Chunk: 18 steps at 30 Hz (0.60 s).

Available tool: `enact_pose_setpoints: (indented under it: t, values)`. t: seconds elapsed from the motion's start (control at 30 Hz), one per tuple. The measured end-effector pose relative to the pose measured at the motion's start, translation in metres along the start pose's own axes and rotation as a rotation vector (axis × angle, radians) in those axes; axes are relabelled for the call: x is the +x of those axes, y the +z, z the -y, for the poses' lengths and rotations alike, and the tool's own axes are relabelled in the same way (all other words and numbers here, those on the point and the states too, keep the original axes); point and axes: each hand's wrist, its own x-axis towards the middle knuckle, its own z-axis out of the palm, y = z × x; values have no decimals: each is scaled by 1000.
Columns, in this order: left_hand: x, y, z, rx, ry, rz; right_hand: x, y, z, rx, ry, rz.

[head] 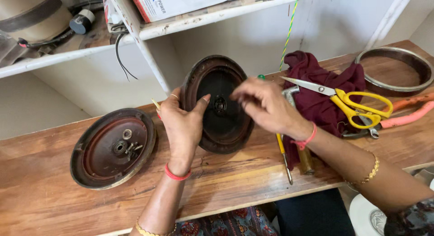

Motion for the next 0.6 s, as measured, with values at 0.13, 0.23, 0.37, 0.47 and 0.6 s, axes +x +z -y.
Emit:
enact_pose_setpoints:
  t: [0.13,0.23,0.37,0.47,0.6]
  values:
    - [-3,16,-14,157,29,-44,-11,17,-2,340,387,222]
    - [-4,27,-24,172,-40,-27,-9,18,-10,721,596,250]
    - [-2,37,-29,56,-8,9,-11,6,-17,1083,687,337]
    - [-3,34,-19,-27,32,30,-14,3,-24,1351,644,365]
    - [-9,37,-7,-147,-21,1,-20,9,-31,1601,547,357]
